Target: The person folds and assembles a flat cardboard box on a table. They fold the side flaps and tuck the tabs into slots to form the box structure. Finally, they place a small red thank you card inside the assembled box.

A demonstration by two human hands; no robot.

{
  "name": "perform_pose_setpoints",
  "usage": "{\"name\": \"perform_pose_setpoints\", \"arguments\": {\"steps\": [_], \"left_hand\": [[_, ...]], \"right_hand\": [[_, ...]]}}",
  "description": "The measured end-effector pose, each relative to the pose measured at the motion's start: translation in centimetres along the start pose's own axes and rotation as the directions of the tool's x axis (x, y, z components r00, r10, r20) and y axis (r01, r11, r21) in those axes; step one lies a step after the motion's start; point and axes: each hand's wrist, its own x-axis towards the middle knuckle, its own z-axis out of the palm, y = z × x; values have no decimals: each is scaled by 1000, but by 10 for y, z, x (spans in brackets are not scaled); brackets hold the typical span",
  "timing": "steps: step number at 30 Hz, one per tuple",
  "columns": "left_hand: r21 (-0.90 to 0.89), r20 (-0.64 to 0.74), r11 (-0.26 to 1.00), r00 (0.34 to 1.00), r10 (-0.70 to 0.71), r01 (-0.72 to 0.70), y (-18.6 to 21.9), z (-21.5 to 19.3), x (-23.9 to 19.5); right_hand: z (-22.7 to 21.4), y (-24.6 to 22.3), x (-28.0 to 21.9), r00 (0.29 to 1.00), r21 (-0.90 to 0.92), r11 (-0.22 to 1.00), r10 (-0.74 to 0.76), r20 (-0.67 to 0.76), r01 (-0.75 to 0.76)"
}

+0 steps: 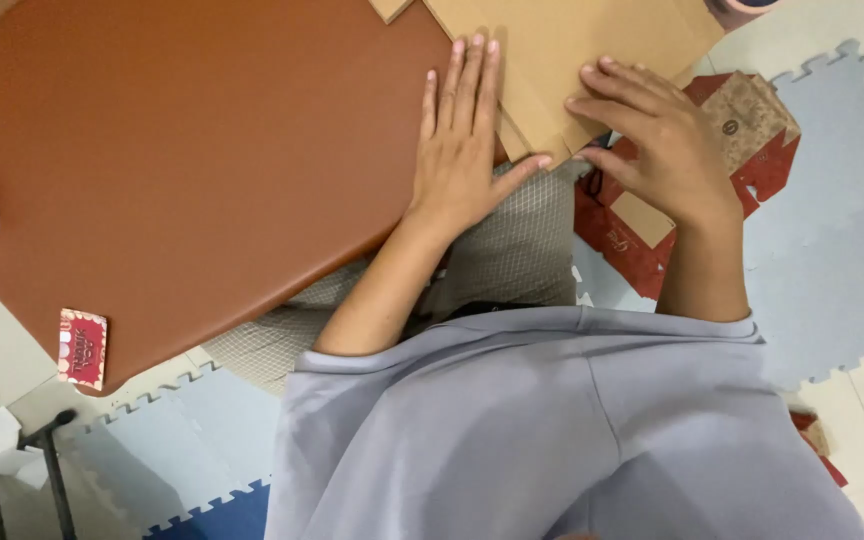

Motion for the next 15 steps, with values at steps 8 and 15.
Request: {"name": "perform_pose_setpoints", "arguments": {"steps": [8, 15], "left_hand": [[-118, -60, 993, 998, 5, -12, -1, 5, 0], [59, 10, 998, 1000, 11, -12, -1, -4, 0]], "right_hand": [[-7, 3, 4, 1000, 85, 996, -20, 11, 19], [-6, 6, 4, 1000, 179, 984, 7, -4, -6]]}}
